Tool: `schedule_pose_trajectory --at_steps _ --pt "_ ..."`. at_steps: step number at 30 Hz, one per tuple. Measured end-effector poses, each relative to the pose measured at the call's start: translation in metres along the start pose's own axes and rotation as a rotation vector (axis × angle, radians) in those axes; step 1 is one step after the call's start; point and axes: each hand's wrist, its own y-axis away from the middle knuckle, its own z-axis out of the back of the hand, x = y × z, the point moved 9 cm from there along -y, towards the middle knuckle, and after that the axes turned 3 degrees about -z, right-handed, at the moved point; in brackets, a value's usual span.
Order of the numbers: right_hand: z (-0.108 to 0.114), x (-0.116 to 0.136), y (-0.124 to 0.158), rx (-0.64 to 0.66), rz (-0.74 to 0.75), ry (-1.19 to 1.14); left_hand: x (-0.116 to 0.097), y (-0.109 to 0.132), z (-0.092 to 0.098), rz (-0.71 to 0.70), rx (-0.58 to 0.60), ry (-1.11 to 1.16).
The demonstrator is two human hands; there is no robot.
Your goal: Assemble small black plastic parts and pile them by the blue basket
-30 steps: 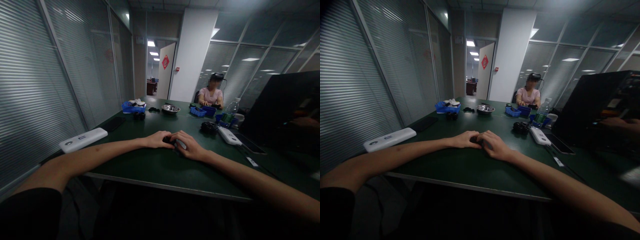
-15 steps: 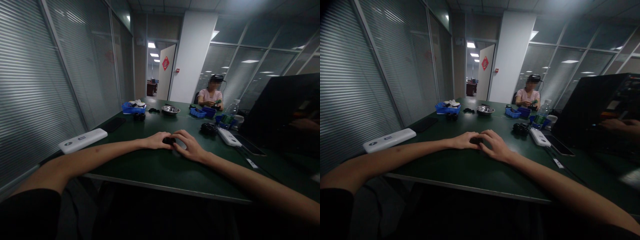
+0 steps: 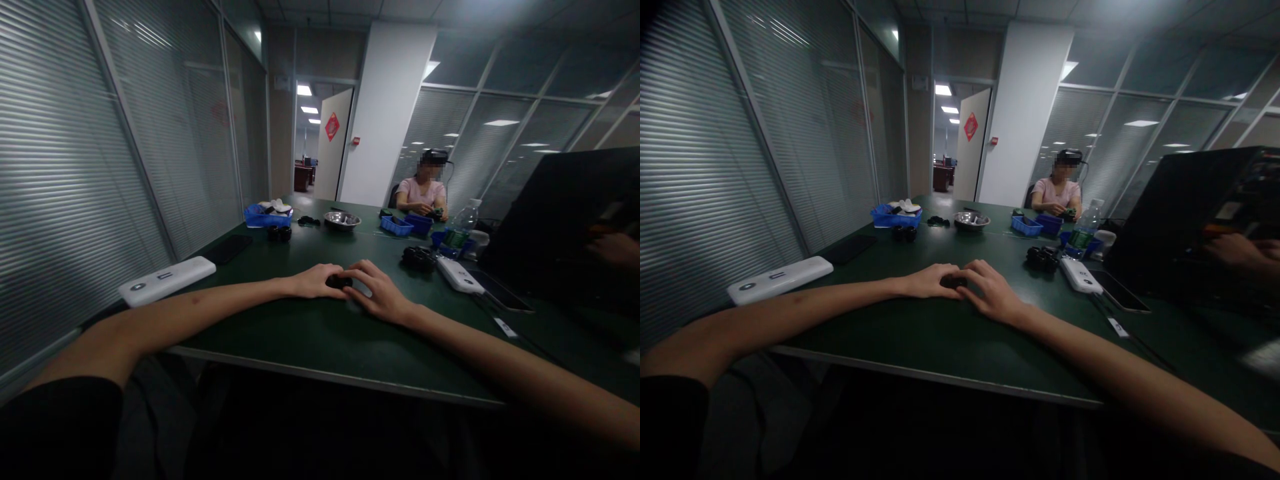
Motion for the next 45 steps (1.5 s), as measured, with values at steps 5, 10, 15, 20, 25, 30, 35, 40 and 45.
schedule_pose_trajectory --at_steps 5,10,15,20,25,30,35,40,45 --pt "0.000 0.003 -0.001 0.013 0.019 -0.037 0.001 0.001 0.001 0.012 -0.006 -0.023" --pt "0.001 0.008 -0.003 0.037 0.020 -0.050 0.000 0.002 0.002 0.034 0.004 -0.018" --pt "0.000 0.010 -0.002 0.043 0.046 -0.075 0.002 0.001 0.000 0.034 0.006 -0.024" --pt "0.000 0.010 -0.002 0.049 0.064 -0.085 0.002 0.000 0.000 0.002 -0.009 -0.034" --pt "0.000 0.010 -0.002 0.045 0.067 -0.094 0.001 0.001 0.001 0.018 -0.005 -0.018" --pt "-0.001 0.008 -0.001 0.037 0.060 -0.099 0.002 0.001 0.001 0.025 -0.002 -0.013" --pt "0.000 0.012 -0.001 0.056 0.066 -0.111 0.002 0.001 0.000 0.030 -0.002 0.000" --pt "0.003 0.009 -0.001 0.039 0.029 -0.075 0.002 0.001 0.001 0.034 -0.008 -0.012" --pt "0.000 0.003 -0.001 0.026 -0.007 -0.029 0.004 0.001 0.000 0.020 0.011 -0.026"
